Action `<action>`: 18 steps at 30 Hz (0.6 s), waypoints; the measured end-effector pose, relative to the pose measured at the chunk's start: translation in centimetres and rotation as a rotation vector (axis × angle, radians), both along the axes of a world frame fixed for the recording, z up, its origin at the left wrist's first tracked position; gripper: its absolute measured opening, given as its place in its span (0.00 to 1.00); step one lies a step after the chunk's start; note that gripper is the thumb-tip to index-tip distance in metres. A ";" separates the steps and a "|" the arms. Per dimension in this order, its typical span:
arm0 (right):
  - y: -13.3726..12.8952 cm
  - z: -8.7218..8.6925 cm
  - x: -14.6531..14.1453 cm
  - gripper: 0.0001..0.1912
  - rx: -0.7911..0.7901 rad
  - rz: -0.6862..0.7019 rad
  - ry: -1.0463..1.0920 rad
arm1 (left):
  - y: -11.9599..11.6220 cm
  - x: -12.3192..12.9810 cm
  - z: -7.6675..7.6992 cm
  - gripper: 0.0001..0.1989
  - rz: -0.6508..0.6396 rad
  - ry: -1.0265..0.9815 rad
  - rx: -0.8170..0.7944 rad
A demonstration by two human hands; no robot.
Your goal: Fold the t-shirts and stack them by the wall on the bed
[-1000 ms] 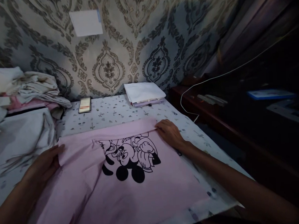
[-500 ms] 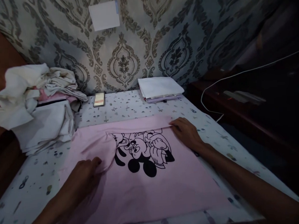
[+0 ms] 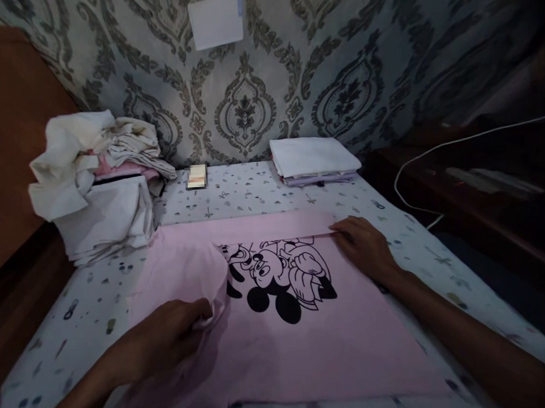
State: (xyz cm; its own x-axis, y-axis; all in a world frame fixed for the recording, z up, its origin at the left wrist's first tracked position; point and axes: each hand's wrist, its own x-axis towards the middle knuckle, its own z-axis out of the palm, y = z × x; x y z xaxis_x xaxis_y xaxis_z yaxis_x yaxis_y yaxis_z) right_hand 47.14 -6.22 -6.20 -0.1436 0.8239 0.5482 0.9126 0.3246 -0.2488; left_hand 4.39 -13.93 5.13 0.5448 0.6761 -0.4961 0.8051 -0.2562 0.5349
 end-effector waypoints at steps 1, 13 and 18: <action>-0.1 0.0 -0.1 0.12 0.006 -0.002 0.000 | 0.1 0.2 0.3 0.02 -0.009 -0.010 -0.030; 1.3 3.9 -2.9 0.15 -0.199 0.061 -0.183 | 10.0 -8.3 -1.9 0.17 0.503 0.076 0.402; -2.4 7.2 -16.8 0.24 -0.310 0.909 -0.018 | 12.4 -10.4 -4.6 0.21 0.519 0.215 0.559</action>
